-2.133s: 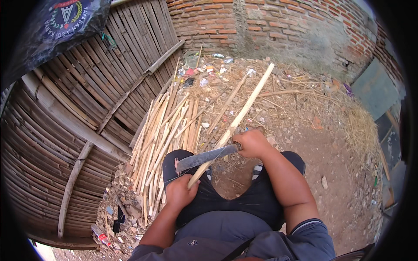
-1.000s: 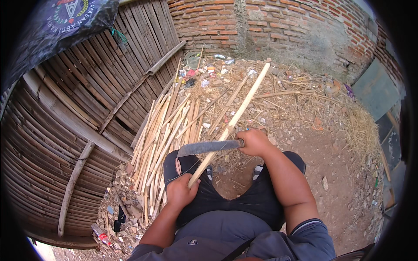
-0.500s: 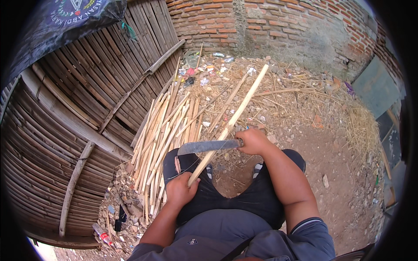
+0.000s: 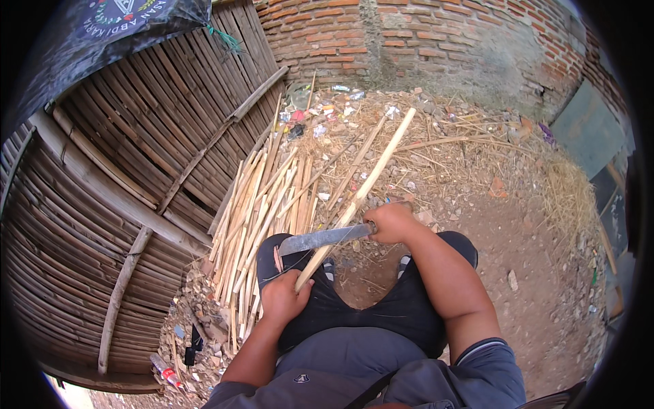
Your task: The person shaves a wooden stick using a knife, smoothing its surface while sitting on the ground. They handle one stick at a time, moving the blade along the length of the wood.
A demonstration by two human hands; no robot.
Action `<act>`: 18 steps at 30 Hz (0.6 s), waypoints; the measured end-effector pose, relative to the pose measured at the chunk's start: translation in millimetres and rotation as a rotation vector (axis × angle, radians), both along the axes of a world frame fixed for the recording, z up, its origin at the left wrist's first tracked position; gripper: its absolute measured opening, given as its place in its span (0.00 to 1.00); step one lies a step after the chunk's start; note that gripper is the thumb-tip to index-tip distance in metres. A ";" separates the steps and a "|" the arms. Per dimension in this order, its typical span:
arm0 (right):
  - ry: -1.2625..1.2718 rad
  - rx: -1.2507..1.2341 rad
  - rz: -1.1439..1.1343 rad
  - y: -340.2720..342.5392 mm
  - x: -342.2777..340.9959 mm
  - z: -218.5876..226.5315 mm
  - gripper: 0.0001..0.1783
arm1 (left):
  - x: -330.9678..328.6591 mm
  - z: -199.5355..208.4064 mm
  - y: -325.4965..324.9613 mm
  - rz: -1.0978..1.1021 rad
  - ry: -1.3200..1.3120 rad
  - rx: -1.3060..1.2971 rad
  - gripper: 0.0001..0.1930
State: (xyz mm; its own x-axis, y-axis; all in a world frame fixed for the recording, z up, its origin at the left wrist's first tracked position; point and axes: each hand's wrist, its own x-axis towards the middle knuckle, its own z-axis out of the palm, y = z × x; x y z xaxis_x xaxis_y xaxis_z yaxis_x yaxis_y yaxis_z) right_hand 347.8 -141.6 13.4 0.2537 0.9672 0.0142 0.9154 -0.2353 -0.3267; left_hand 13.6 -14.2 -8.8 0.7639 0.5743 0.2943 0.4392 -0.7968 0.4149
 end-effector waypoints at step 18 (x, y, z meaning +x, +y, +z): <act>-0.056 0.024 0.018 -1.8 -0.7 -1.1 0.20 | 2.6 3.6 -3.7 -0.005 -0.034 0.004 0.14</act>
